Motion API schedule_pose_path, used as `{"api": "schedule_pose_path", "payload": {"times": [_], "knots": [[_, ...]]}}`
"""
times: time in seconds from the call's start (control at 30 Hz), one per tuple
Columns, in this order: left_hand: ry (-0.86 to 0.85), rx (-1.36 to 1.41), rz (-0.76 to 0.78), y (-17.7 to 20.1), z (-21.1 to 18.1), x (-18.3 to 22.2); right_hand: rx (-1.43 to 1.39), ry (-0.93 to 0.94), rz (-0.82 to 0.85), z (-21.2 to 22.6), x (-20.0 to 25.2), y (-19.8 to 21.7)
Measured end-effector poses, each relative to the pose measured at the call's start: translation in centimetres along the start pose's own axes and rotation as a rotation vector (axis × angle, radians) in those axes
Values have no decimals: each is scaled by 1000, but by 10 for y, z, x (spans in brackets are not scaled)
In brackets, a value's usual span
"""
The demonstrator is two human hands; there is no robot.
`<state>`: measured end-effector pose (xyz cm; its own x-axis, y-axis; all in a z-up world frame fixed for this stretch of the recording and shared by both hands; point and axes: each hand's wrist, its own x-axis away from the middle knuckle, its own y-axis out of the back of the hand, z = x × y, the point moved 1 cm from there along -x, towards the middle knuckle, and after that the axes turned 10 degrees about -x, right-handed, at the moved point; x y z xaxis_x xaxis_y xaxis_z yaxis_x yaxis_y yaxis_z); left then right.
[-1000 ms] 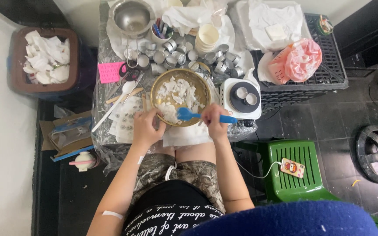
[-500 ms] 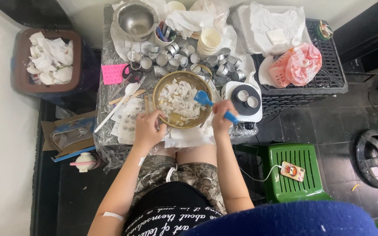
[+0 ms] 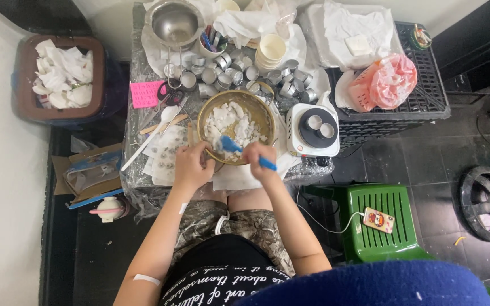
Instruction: Stirring wax flakes in a pot and measuring weights of metal tins using a digital scale in a workspace.
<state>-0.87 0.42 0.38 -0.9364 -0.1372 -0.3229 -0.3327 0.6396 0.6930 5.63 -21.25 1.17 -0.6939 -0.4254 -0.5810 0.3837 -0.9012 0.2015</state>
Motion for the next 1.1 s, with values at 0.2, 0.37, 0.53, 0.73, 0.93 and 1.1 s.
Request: {"api": "schedule_pose_path", "payload": {"times": [0.2, 0.37, 0.53, 0.73, 0.93, 1.1], "knots": [[45, 21, 25, 0, 0, 1, 49, 30, -467, -47, 10, 47], [27, 4, 8, -1, 1, 0, 313, 92, -306, -34, 13, 21], [-13, -4, -11, 0, 0, 2, 178, 88, -163, -4, 12, -21], [31, 8, 18, -4, 4, 3, 51, 203, -142, 15, 15, -25], [42, 13, 38, 2, -3, 1, 19, -5, -484, -33, 9, 23], [78, 5, 26, -6, -5, 3, -195, -439, -727, -23, -9, 32]]}}
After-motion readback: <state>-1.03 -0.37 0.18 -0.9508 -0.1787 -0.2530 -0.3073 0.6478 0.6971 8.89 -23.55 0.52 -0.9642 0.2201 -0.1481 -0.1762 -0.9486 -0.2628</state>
